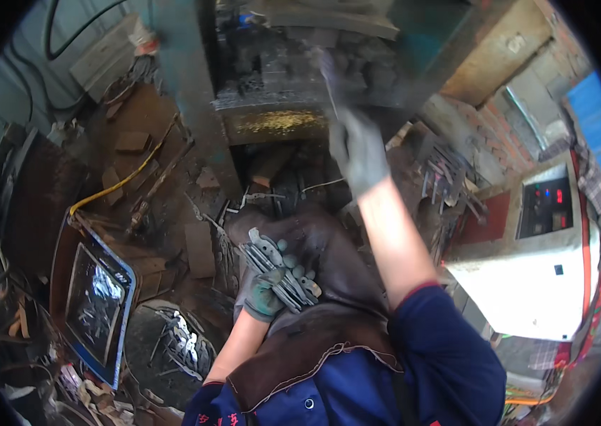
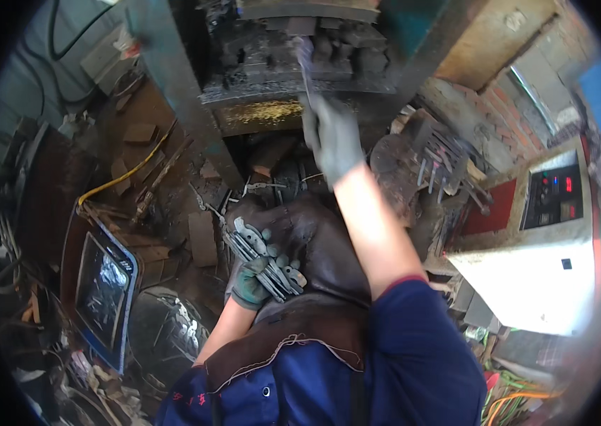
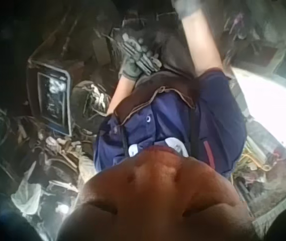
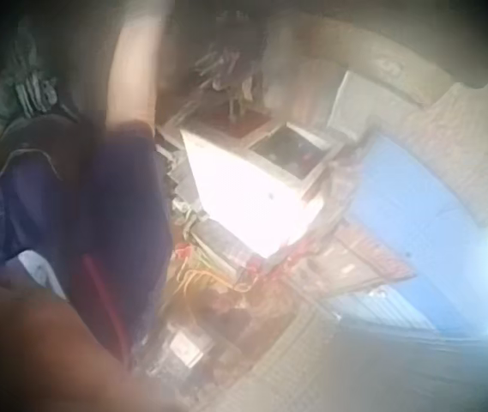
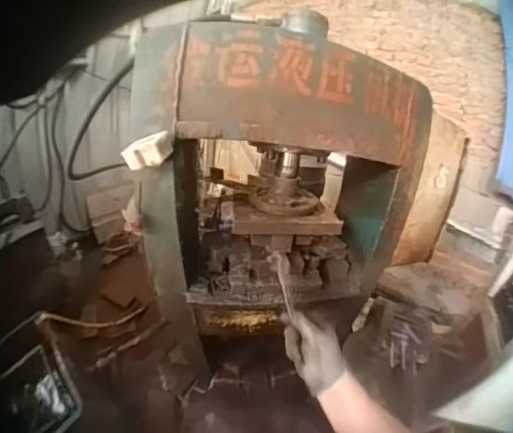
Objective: The person repeatedly places heated metal pieces into a press machine to stamp them, cools metal pieces in a water basin, and gathers and stacks the stamped metal parts by hand.
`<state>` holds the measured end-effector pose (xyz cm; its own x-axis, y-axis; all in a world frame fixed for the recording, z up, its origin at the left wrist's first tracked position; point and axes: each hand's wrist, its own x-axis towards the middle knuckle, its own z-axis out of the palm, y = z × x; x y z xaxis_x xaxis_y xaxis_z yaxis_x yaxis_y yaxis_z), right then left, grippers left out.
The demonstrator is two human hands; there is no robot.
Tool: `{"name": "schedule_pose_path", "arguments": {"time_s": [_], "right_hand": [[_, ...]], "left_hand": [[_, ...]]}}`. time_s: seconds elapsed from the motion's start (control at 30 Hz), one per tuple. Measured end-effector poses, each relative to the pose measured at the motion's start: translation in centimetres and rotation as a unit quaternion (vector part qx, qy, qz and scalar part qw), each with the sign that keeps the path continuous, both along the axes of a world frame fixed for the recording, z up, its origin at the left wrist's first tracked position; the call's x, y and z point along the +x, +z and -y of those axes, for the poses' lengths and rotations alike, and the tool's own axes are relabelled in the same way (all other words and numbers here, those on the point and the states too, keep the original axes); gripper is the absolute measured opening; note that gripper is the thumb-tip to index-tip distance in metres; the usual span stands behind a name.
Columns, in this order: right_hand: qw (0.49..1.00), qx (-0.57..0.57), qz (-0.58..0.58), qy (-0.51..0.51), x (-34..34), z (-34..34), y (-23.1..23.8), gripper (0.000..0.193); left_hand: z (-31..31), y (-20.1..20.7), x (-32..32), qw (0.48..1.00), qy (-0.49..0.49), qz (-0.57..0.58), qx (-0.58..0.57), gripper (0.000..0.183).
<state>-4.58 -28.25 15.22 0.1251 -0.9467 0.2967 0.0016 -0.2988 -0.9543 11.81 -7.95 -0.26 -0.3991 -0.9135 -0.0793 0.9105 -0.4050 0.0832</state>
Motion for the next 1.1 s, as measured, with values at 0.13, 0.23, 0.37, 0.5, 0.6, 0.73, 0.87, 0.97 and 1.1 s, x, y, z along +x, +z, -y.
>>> {"name": "schedule_pose_path", "arguments": {"time_s": [0.13, 0.23, 0.37, 0.5, 0.6, 0.73, 0.87, 0.97, 1.1], "right_hand": [[0.992, -0.038, -0.005, 0.117, 6.6, -5.9, 0.9, 0.033], [0.902, 0.088, 0.218, 0.361, 7.9, -5.8, -0.8, 0.064], [0.944, 0.184, 0.266, -0.064, -5.6, -6.1, -7.5, 0.049], [0.77, 0.222, 0.59, -0.106, -21.4, -7.0, -17.6, 0.03], [0.761, 0.207, 0.574, -0.221, -23.6, -6.4, -17.5, 0.021], [0.793, 0.226, 0.371, -0.429, -22.6, -8.3, -16.8, 0.014], [0.871, 0.197, 0.308, -0.33, -17.3, -12.8, -8.9, 0.014], [0.967, 0.066, 0.036, -0.243, -13.1, -10.4, -4.6, 0.017], [0.971, 0.155, 0.166, -0.068, -6.2, -0.6, 0.2, 0.02]], "left_hand": [[0.3, 0.6, -0.5, 0.999, -0.031, 0.023, 0.016, 0.054], [0.4, 0.9, -0.2, 0.999, -0.013, 0.038, -0.005, 0.054], [0.2, 0.7, -0.8, 0.999, -0.003, 0.045, -0.005, 0.054], [-0.1, 1.0, -1.1, 0.999, -0.009, 0.046, 0.016, 0.056], [0.1, 1.2, -1.4, 0.998, -0.018, 0.054, 0.018, 0.057], [0.0, 0.9, -0.9, 0.998, -0.02, 0.05, 0.013, 0.055], [0.1, 0.0, -0.7, 0.999, -0.02, 0.04, 0.014, 0.054], [0.3, 0.3, -0.6, 0.999, -0.031, 0.03, -0.011, 0.054], [0.3, -0.3, -0.7, 1.0, -0.024, -0.001, 0.014, 0.057]]}}
